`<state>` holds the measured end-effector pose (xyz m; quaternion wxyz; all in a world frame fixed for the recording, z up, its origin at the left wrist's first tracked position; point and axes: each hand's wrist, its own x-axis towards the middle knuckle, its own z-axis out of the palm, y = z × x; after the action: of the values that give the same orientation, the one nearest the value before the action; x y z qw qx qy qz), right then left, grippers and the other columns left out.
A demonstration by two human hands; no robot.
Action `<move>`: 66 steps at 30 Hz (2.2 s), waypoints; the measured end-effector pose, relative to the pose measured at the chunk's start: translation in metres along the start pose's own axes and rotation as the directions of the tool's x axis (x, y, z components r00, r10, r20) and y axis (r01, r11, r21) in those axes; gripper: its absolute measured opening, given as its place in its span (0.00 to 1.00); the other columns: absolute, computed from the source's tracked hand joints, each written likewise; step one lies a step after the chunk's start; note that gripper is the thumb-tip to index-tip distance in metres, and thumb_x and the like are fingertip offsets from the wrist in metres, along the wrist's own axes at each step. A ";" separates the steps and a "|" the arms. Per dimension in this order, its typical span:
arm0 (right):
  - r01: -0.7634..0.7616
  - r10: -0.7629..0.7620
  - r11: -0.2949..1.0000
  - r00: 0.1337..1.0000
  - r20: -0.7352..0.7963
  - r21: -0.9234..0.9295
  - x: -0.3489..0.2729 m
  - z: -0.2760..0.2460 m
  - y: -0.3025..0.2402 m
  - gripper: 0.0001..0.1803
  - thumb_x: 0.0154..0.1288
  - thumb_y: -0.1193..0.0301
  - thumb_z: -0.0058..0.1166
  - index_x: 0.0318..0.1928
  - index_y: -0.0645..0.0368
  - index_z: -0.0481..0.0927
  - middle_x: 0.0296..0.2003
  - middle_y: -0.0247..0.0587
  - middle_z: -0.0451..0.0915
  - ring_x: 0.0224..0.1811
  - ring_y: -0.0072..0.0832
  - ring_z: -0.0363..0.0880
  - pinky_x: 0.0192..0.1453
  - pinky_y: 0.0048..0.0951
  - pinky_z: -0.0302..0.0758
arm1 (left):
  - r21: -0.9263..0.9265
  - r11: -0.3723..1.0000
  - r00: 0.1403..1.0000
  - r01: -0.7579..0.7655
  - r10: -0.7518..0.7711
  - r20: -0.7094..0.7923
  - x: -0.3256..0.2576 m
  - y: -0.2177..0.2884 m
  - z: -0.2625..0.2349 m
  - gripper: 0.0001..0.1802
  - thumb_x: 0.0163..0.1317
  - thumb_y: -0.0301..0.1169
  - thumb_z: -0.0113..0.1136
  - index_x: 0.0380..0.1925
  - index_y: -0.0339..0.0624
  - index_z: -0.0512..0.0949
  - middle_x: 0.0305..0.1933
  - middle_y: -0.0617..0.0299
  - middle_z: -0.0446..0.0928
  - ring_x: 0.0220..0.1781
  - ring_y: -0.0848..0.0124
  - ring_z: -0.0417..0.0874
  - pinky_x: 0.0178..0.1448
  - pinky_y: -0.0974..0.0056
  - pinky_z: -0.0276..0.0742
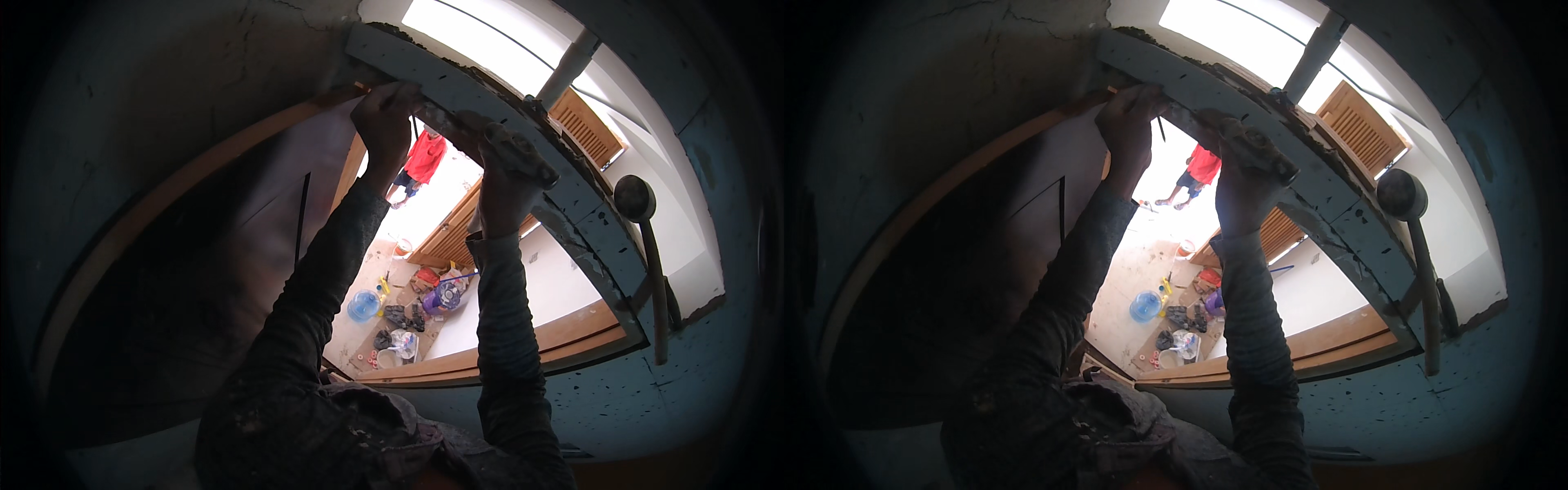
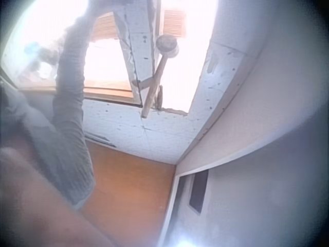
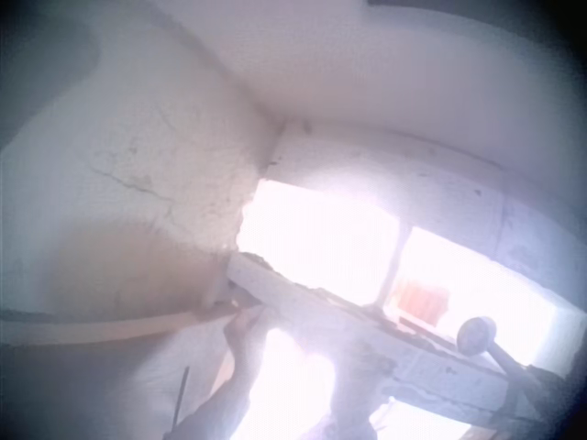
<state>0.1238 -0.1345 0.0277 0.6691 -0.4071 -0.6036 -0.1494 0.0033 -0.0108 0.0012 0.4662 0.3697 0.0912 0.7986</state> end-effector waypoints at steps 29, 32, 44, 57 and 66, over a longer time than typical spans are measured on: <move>0.090 -0.111 0.980 0.987 -0.114 -0.177 -0.003 0.028 -0.006 0.09 0.56 0.77 0.72 0.37 0.67 0.88 0.35 0.42 0.89 0.37 0.30 0.88 0.46 0.31 0.83 | 0.329 0.928 0.984 -0.173 0.174 0.025 0.001 0.000 -0.009 0.10 0.64 0.29 0.64 0.35 0.31 0.87 0.33 0.59 0.87 0.33 0.72 0.86 0.40 0.67 0.80; 0.124 -0.146 0.966 0.986 -0.084 -0.225 -0.001 0.029 -0.025 0.09 0.56 0.77 0.71 0.38 0.67 0.88 0.36 0.43 0.89 0.37 0.31 0.88 0.46 0.31 0.83 | 0.372 0.867 0.914 -0.331 0.393 -0.103 -0.008 0.001 -0.011 0.10 0.68 0.30 0.61 0.34 0.33 0.85 0.33 0.60 0.85 0.34 0.72 0.85 0.40 0.67 0.79; 0.084 -0.113 0.973 0.986 -0.124 -0.216 0.000 0.028 -0.016 0.10 0.55 0.75 0.73 0.36 0.67 0.87 0.34 0.42 0.88 0.35 0.31 0.87 0.43 0.31 0.82 | -0.066 0.937 0.933 -0.342 0.347 0.093 -0.040 0.005 0.008 0.06 0.71 0.22 0.58 0.45 0.33 0.77 0.39 0.55 0.82 0.42 0.71 0.87 0.47 0.67 0.83; 0.089 -0.126 0.961 0.984 -0.126 -0.263 -0.002 0.023 -0.005 0.08 0.55 0.77 0.71 0.33 0.68 0.87 0.31 0.42 0.87 0.33 0.28 0.87 0.40 0.29 0.81 | 0.235 0.853 0.880 -0.465 0.418 0.224 -0.037 -0.005 0.006 0.05 0.64 0.20 0.64 0.39 0.35 0.84 0.41 0.57 0.85 0.43 0.69 0.88 0.47 0.67 0.83; 0.087 -0.113 0.932 0.992 -0.054 -0.352 -0.003 0.018 0.003 0.13 0.59 0.69 0.72 0.39 0.66 0.86 0.36 0.45 0.87 0.38 0.36 0.88 0.45 0.34 0.82 | 0.274 0.803 0.848 -0.529 0.498 0.179 -0.033 -0.016 0.011 0.05 0.64 0.20 0.65 0.39 0.36 0.85 0.39 0.58 0.86 0.39 0.71 0.88 0.39 0.70 0.82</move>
<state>0.1130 -0.1202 0.0224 0.5997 -0.4820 -0.5625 -0.3028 0.0313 -0.0307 -0.0156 0.1716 0.4885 0.0899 0.8508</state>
